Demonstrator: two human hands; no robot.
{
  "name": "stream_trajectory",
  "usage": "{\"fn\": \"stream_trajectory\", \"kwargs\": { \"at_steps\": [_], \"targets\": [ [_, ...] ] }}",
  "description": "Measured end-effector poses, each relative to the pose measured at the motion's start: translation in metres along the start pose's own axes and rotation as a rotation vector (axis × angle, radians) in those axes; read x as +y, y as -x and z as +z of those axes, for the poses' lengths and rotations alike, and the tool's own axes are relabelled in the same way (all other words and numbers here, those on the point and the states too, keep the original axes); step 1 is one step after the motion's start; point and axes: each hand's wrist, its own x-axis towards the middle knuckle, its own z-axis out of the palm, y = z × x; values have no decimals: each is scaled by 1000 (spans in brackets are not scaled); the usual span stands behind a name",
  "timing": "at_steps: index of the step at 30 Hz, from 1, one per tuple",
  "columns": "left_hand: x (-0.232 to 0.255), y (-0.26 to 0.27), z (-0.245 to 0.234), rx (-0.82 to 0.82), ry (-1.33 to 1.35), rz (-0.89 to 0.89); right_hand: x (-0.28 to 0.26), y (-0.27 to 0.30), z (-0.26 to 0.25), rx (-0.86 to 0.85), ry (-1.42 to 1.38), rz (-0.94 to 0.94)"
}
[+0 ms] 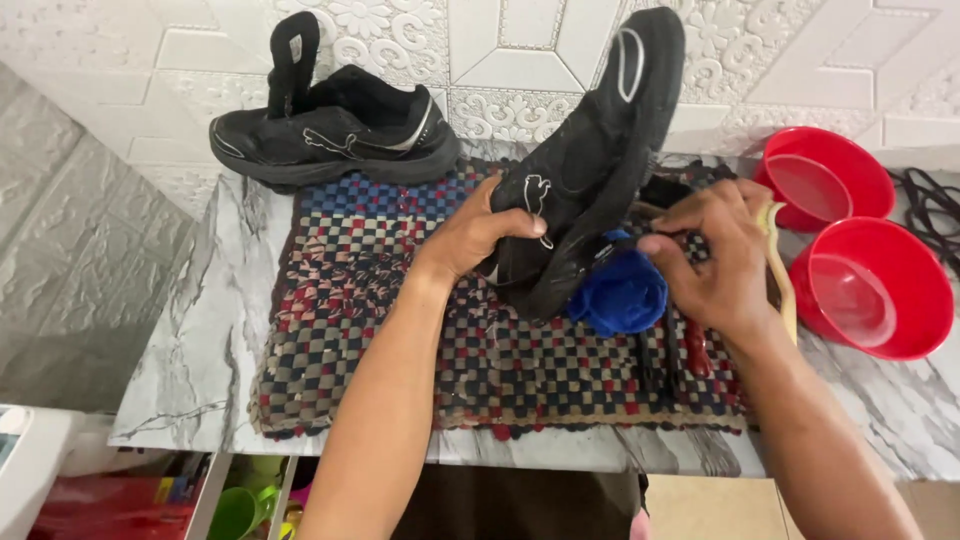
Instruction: Scrubbing the sole and sides of a black sneaker with a brush and cleaning solution, followed by wiping it with a cloth.
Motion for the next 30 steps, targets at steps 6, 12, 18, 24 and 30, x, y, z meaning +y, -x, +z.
{"fn": "stream_trajectory", "kwargs": {
  "at_steps": [6, 12, 18, 24, 30],
  "targets": [
    [16, 9, -1, 56, 41, 99, 17, 8, 19, 100, -217, 40],
    [-1, 4, 0, 162, 31, 2, 12, 1, 23, 77, -189, 81],
    [25, 9, 18, 245, 14, -13, 13, 3, 19, 69, -146, -23],
    [23, 5, 16, 47, -133, 8, 0, -6, -10, 73, 126, -64],
    [44, 13, 29, 227, -359, -508, 8, 8, -7, 44, 322, -288]
  ]
}}
